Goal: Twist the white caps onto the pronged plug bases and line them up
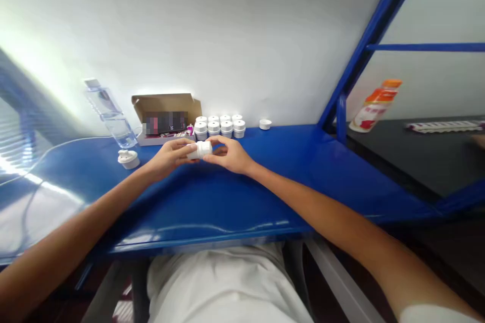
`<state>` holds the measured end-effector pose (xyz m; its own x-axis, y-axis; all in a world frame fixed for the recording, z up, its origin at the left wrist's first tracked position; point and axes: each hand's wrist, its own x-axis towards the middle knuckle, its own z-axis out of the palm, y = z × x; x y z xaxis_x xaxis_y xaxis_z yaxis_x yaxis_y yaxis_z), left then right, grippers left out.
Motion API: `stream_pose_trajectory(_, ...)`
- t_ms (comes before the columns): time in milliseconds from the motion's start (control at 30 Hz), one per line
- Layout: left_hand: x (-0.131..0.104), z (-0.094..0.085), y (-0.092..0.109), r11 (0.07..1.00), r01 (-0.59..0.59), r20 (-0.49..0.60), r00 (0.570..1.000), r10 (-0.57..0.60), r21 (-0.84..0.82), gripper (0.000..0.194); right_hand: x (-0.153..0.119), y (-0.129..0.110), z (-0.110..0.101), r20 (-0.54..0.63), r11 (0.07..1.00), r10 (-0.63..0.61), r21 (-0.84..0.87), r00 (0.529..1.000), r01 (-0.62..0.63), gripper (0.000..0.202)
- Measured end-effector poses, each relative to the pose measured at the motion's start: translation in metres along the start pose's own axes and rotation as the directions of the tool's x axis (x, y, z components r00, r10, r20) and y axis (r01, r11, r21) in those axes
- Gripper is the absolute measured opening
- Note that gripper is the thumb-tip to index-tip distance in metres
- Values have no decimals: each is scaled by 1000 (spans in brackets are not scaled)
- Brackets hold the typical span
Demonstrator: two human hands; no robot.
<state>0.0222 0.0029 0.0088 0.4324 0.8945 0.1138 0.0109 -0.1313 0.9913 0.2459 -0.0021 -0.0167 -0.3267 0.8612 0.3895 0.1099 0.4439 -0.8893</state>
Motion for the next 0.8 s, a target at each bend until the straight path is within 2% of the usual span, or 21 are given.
stream_pose_trajectory(67, -1, 0, 0, 995, -71, 11, 997, 71, 70, 44, 0, 0, 0, 13, 998, 65, 13, 998, -66, 45)
stream_pose_trajectory(133, -2, 1, 0, 970, -179, 26, 984, 177, 163, 46, 0, 0, 1, 26, 977, 202, 65, 979, -203, 49)
stream_pose_trajectory(200, -3, 3, -1, 936, -249, 47, 968, 246, 250, 49, 1, -2, 2, 56, 924, 356, 130, 933, -361, 55)
stream_pose_trajectory(267, -3, 5, -2, 918, -277, 48, 960, 275, 284, 50, 1, -3, 2, 90, 882, 433, 165, 897, -442, 55)
stream_pose_trajectory(333, -3, 7, -2, 927, -264, 27, 963, 267, 266, 49, 2, -2, 2, 68, 913, 362, 177, 930, -368, 50)
stream_pose_trajectory(400, -2, 8, -3, 954, -214, -11, 975, 221, 209, 46, 1, -1, 3, 17, 963, 205, 175, 979, -205, 47)
stream_pose_trajectory(467, -2, 10, -4, 973, -164, -43, 984, 173, 160, 44, 0, 0, 4, -3, 984, 100, 149, 995, -99, 48)
stream_pose_trajectory(533, -2, 11, -6, 973, -159, -57, 984, 171, 170, 45, -1, 0, 6, 6, 987, 109, 120, 994, -109, 49)
stream_pose_trajectory(600, -4, 12, -7, 945, -203, -48, 974, 222, 256, 47, -1, -1, 7, 9, 977, 174, 126, 985, -174, 52)
stream_pose_trajectory(700, -8, 15, -8, 857, -300, -9, 942, 335, 420, 44, -1, -3, 7, 23, 944, 268, 194, 963, -268, 55)
stream_pose_trajectory(800, -9, 16, -5, 746, -359, 51, 914, 402, 560, 37, 0, -3, 6, 48, 936, 295, 187, 954, -298, 54)
